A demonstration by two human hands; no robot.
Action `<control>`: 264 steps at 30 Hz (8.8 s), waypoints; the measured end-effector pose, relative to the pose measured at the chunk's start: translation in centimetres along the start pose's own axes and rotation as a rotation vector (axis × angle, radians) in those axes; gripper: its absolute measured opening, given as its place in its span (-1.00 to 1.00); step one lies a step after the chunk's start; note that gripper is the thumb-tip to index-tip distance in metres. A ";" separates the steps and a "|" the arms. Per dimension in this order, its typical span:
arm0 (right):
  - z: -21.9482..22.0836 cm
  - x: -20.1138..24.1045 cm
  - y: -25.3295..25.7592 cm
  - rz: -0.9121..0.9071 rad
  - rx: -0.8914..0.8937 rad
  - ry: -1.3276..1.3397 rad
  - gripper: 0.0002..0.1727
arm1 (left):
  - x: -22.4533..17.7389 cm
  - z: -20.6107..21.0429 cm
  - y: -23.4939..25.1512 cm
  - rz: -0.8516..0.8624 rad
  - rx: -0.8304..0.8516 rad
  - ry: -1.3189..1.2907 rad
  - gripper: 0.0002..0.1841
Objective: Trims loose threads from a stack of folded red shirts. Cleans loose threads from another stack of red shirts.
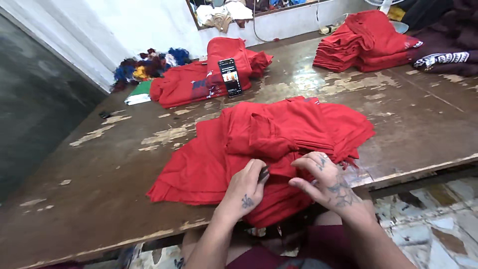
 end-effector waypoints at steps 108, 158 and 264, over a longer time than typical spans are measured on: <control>-3.3 3.7 -5.8 -0.223 0.094 0.207 -0.57 | 1.2 -0.6 -0.1 0.039 0.255 0.039 -0.70; 0.9 -1.4 -4.9 0.025 0.009 0.073 -0.78 | -1.5 5.8 1.8 -0.092 0.024 -0.549 -0.54; -4.7 -2.3 -6.0 0.069 0.183 0.026 -0.71 | 0.3 4.6 2.8 -0.119 0.087 -0.785 -0.77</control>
Point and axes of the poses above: each hand's wrist, its own y-axis towards the middle knuckle, its own z-axis out of the palm, x = y × z, the point moved 6 cm from there along y, towards the middle knuckle, and after that the axes turned 7 degrees about -z, right-handed, at the moved point
